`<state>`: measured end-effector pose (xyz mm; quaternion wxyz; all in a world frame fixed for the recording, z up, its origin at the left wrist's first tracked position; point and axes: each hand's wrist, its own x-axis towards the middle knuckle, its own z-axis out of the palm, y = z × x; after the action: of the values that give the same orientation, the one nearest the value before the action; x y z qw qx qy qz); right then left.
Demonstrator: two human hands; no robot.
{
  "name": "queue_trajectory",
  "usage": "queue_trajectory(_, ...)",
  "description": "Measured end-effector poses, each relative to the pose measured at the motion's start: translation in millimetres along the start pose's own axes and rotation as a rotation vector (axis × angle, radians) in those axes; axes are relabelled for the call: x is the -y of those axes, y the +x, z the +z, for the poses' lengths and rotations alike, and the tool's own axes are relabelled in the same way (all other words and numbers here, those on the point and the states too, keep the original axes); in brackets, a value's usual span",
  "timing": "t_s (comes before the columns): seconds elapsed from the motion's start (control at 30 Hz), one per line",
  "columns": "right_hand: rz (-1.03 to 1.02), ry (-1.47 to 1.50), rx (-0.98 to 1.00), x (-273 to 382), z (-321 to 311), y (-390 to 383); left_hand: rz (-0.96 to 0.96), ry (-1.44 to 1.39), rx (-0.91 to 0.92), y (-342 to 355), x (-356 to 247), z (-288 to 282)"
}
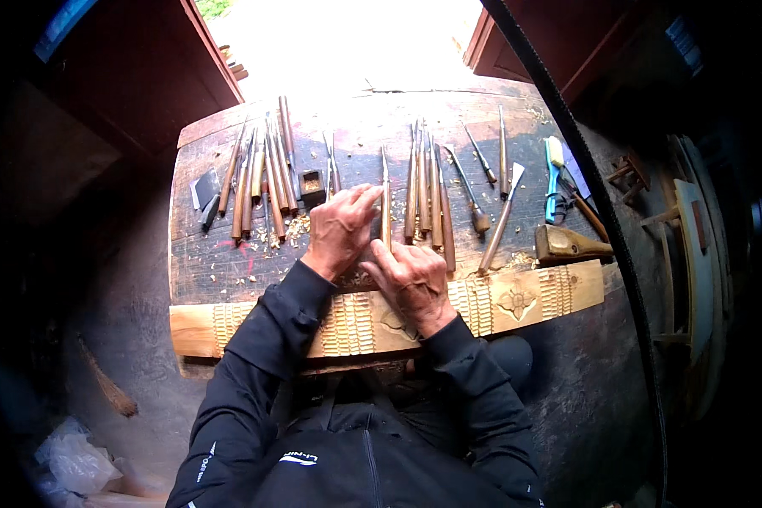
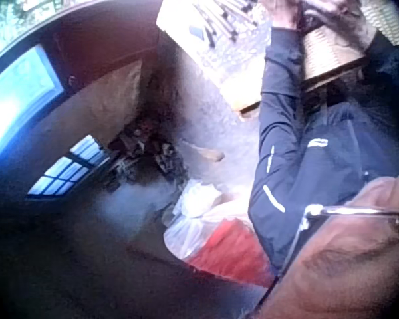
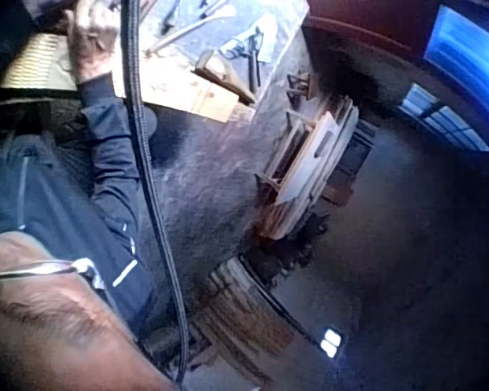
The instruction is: The person carves decorative floral patterns into a long piece of wood using various chisels and a wooden mallet.
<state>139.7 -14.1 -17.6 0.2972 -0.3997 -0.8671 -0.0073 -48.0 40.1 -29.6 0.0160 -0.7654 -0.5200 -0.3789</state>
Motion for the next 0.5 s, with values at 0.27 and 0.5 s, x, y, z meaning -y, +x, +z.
queue_trajectory(0.27,0.128,0.081,-0.032,3,-4,-2,-0.381,0.384,0.043,-16,19,-24)
queue_trajectory(0.5,0.304,0.134,-0.293,-21,-46,-1,-0.454,0.381,0.061,-7,10,-21)
